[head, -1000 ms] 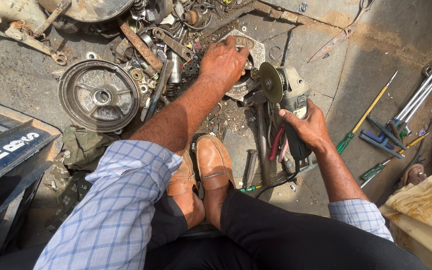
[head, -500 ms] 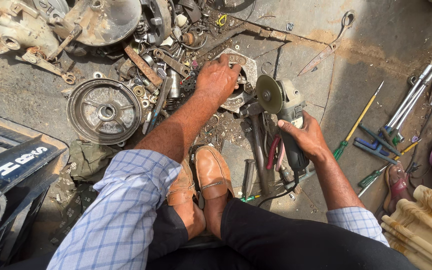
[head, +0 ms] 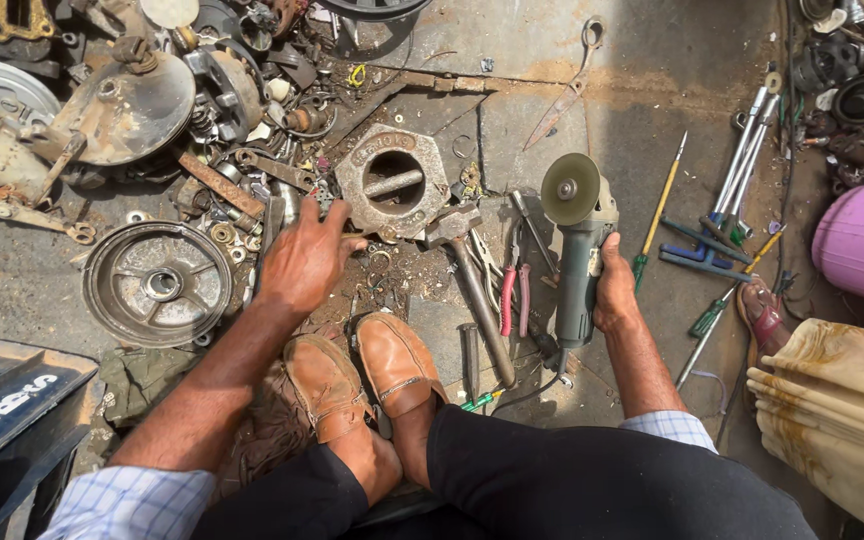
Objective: The person sits on the ground and uses a hammer and chisel to strike a metal part held between their feet. They then use an angle grinder to cut or grind the same part, followed by using pliers to manipulate a small metal piece.
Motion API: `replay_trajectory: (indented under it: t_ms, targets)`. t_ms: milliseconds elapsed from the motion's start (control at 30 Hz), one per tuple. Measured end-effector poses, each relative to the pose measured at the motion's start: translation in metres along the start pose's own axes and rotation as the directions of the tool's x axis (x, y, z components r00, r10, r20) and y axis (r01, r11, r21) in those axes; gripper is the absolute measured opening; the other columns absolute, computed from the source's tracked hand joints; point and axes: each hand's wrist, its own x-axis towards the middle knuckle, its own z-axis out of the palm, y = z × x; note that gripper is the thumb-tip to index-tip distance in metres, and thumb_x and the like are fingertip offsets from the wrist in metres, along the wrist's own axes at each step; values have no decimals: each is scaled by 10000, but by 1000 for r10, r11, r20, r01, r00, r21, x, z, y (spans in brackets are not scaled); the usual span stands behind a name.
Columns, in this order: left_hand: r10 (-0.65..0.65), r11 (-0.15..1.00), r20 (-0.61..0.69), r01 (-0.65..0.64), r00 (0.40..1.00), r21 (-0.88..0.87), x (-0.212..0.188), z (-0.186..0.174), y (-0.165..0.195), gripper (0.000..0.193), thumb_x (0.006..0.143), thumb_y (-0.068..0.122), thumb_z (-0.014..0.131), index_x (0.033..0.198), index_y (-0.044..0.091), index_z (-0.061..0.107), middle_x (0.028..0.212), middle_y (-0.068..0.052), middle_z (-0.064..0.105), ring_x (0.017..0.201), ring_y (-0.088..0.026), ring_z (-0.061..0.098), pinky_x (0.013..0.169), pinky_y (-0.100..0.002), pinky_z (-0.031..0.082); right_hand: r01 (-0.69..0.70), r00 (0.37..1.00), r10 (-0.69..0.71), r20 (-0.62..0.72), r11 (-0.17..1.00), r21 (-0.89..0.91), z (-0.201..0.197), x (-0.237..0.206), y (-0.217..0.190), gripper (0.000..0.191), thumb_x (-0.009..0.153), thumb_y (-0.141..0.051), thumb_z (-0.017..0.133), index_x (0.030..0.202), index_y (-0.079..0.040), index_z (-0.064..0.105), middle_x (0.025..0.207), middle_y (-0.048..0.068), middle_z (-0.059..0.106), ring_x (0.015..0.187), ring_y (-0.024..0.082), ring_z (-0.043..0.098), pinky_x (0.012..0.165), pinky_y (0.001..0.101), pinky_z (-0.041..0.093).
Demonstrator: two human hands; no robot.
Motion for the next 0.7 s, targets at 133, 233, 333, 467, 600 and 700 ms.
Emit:
replay_trajectory:
  t_ms: [133,233,333,467,600,700]
  targets:
    - [-44,999,39,45,998,-22,-33,-21,6,434,974,341,636,1284,74,489,1128,-259,527,870,-470,685,701,-570,568,25,1000,-26,14,998,61,-15,4,-3,693,971,-683,478,1170,-34,613,875,125,698,703,235,722,627,385,619]
    - [-24,997,18,26,1000,-74,-49,-30,5,419,979,294,627,1302,67,484,1128,-253,534,857,-469,689,678,-564,567,60,998,-59,12,995,-81,-25,13,-14,623,911,-547,678,1208,-8,581,886,137,690,707,237,718,617,382,616]
    - [-36,994,19,37,999,-107,-56,-28,2,383,992,243,599,1303,55,479,1114,-237,546,831,-422,705,641,-512,587,59,998,-61,-7,988,-142,-29,23,-25,621,833,-378,821,1251,-13,543,900,125,690,710,220,714,615,370,626]
    - [-25,988,7,26,1000,-150,-61,-18,-3,390,1009,228,554,1335,37,459,1121,-234,548,781,-350,715,568,-433,628,-20,996,19,-87,1000,-14,-31,34,-35,595,846,-357,798,1232,19,544,844,156,702,665,235,698,566,367,611]
    - [-73,987,22,76,997,-143,-68,-7,-7,417,989,316,578,1305,64,474,1137,-211,564,784,-334,723,581,-442,604,-28,992,39,-120,996,89,-37,45,-40,556,864,-364,800,1204,27,601,824,139,711,676,222,685,572,363,601]
    - [-63,986,-22,59,998,-157,-71,-2,-9,439,996,355,608,1289,54,482,1128,-226,571,840,-368,715,633,-490,634,7,999,-1,-52,993,115,-41,50,-42,547,885,-341,793,1201,77,632,926,158,745,762,218,731,670,343,624]
